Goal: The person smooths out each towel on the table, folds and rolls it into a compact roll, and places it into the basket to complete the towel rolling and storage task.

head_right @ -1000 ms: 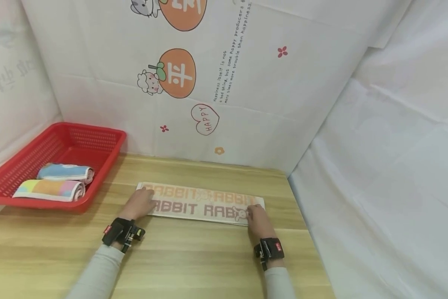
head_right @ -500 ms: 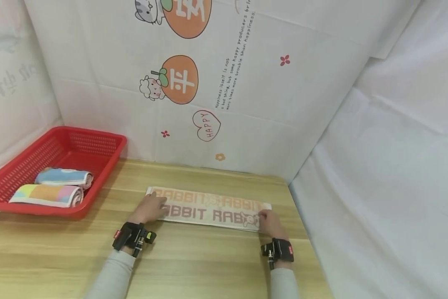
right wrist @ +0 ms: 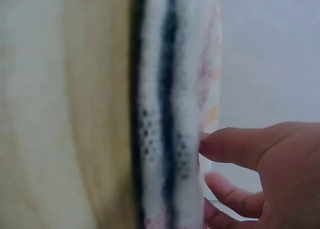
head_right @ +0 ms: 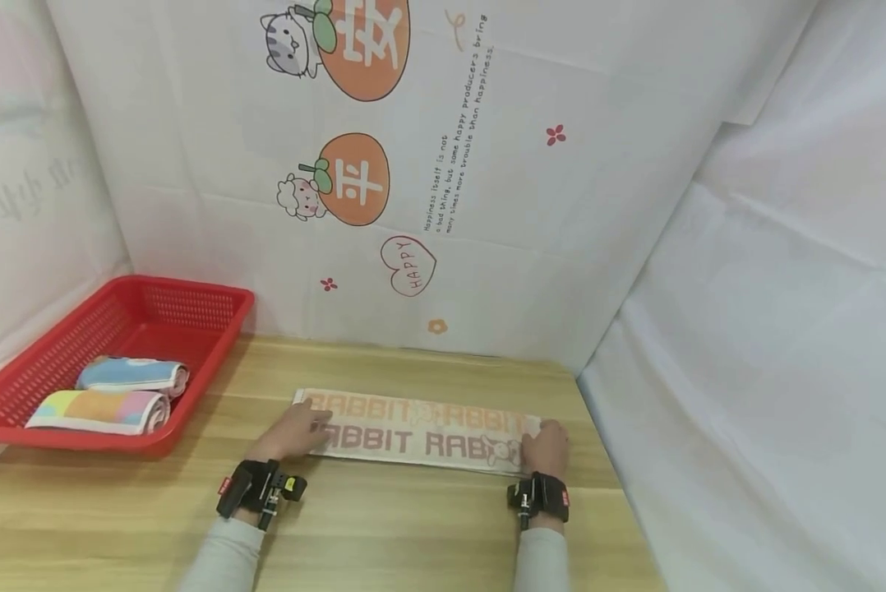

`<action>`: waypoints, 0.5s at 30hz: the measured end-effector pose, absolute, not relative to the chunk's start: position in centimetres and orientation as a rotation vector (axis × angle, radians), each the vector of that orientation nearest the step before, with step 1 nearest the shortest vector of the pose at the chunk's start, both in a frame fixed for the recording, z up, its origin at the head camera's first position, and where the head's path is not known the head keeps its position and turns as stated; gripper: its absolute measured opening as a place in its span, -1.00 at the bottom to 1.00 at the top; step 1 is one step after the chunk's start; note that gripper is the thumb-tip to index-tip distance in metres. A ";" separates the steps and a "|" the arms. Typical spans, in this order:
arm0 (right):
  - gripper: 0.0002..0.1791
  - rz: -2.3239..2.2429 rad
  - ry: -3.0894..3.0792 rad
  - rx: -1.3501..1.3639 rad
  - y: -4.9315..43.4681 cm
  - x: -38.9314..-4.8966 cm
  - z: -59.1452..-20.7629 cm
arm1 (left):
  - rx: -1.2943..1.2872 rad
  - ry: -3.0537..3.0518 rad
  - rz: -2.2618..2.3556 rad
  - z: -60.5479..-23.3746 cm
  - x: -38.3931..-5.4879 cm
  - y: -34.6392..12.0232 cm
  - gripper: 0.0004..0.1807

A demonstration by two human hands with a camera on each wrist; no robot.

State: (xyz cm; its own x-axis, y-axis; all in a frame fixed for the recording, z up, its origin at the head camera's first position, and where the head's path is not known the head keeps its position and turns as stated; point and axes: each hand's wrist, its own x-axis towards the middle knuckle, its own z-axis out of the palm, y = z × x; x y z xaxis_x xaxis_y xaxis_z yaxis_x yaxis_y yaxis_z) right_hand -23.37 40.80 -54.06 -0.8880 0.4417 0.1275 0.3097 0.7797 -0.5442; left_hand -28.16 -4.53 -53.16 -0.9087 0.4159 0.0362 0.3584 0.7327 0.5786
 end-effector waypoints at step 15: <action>-0.73 0.928 -2.721 -0.614 41.4 -23.1 -53.4 | 0.608 2.881 1.473 -52.6 -28.9 -4.4 -0.66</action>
State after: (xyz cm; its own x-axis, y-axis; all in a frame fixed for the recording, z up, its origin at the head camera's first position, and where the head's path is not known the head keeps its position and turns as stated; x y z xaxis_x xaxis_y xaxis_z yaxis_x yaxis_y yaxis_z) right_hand -23.05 41.41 -53.36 -0.8933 0.4461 0.0553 0.3193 0.7162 -0.6206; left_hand -28.88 -4.43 -52.58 -0.9209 0.2543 0.2955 0.3885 0.5342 0.7508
